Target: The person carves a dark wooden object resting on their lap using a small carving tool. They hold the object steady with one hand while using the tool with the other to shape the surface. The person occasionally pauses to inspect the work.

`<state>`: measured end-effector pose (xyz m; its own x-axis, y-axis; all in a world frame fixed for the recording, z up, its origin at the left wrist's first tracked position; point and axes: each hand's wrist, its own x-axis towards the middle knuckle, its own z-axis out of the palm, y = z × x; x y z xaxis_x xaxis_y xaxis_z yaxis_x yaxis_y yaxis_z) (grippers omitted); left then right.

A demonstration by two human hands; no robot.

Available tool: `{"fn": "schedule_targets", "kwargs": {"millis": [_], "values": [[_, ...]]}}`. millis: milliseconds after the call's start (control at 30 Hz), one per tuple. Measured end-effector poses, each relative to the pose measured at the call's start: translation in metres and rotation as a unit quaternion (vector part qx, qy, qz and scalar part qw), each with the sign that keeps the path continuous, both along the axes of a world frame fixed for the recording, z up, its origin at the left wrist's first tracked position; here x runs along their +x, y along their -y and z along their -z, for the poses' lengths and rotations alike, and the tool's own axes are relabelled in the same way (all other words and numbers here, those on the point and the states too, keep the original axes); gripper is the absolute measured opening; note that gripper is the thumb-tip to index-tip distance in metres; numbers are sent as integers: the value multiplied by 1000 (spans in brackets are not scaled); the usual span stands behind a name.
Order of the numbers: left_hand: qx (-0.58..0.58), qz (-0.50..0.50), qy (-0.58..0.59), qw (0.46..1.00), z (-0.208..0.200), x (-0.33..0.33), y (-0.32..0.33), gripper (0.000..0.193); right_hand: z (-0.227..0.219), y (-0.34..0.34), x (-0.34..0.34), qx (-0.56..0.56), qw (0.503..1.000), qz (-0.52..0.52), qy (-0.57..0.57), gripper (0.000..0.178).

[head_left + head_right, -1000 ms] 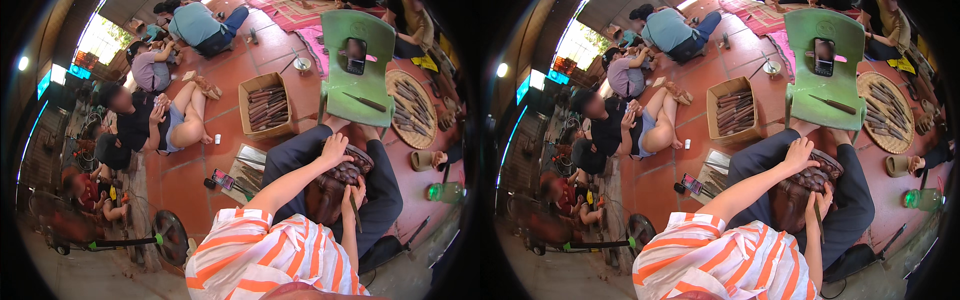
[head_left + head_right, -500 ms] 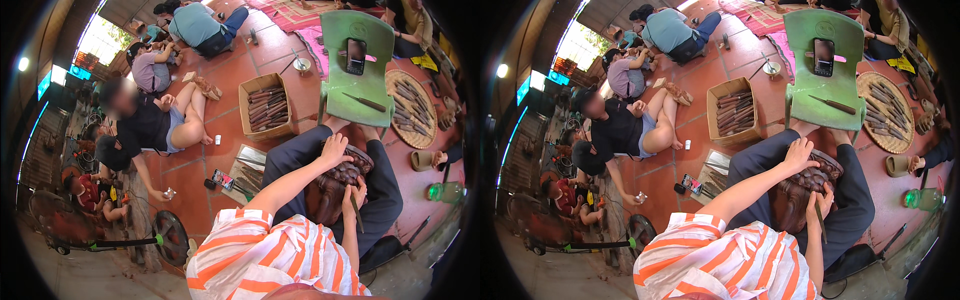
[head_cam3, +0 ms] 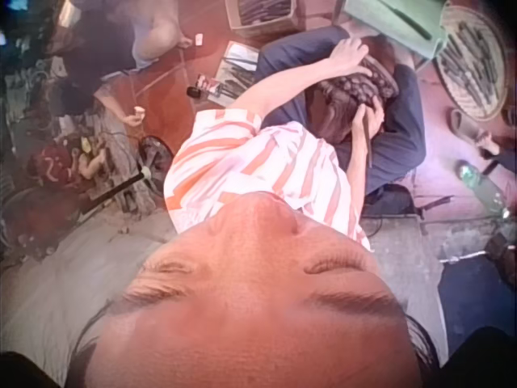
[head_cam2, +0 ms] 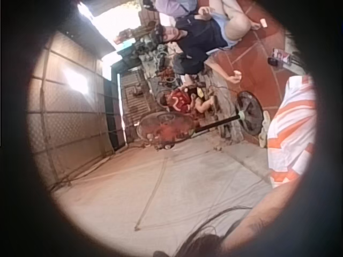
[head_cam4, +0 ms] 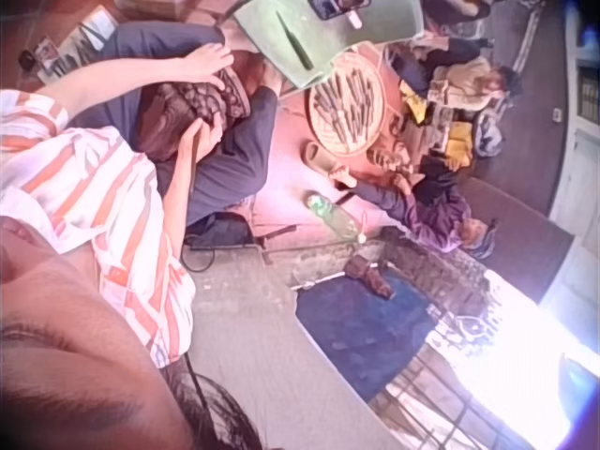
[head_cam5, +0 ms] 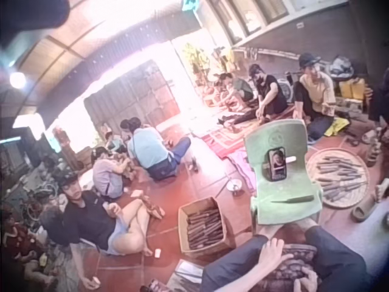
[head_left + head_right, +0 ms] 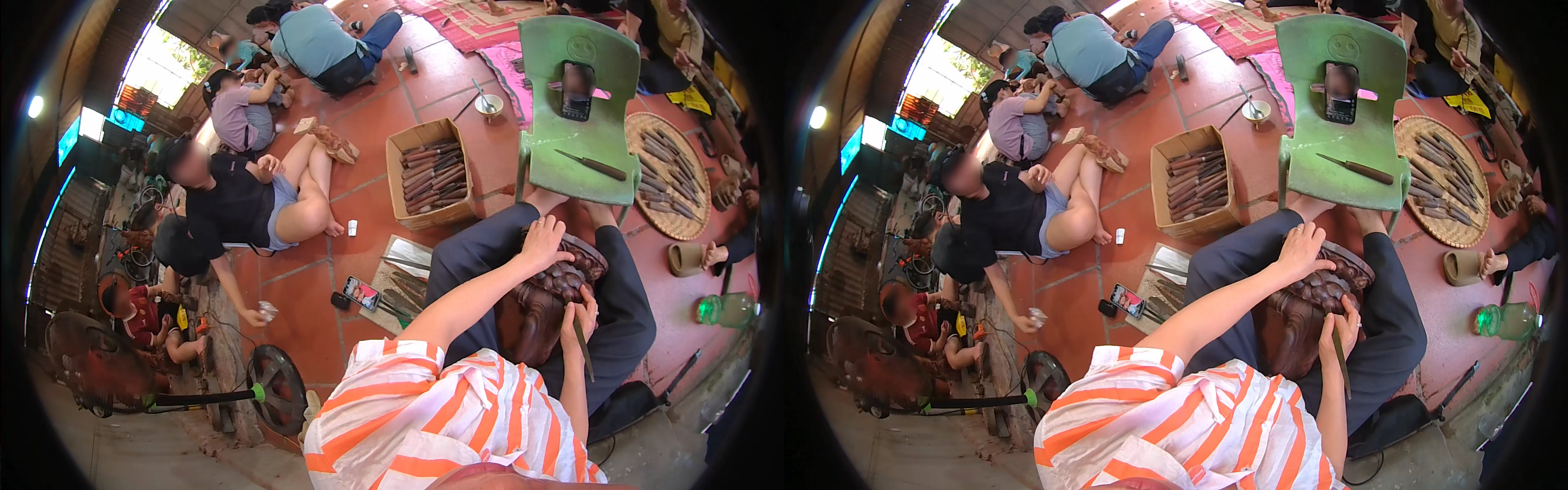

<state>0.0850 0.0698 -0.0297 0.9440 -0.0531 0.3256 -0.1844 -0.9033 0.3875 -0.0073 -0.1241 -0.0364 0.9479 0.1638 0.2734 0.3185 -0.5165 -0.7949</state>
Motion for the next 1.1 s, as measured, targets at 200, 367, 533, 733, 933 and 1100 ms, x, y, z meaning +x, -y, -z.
{"fn": "schedule_targets", "kwargs": {"millis": [200, 367, 533, 733, 933, 1100], "values": [[60, 16, -7, 998, -5, 8, -2, 66, -15, -16, 5, -43, 996, 27, 70, 9], [73, 15, 15, 997, -2, 9, -2, 64, -4, 2, 3, -5, 999, 2, 51, 9], [58, 33, -13, 998, 0, 11, 3, 62, 1, 15, -6, 100, 995, 6, -22, 12], [69, 37, -20, 997, 0, 10, 2, 62, 5, 1, -11, 69, 995, 70, -30, 15], [78, 37, -22, 996, 2, 9, 0, 62, 0, -15, -5, 40, 995, 95, 6, 12], [82, 37, -18, 996, 2, 10, 1, 62, 7, -5, -5, 80, 994, 67, -8, 12]]}}
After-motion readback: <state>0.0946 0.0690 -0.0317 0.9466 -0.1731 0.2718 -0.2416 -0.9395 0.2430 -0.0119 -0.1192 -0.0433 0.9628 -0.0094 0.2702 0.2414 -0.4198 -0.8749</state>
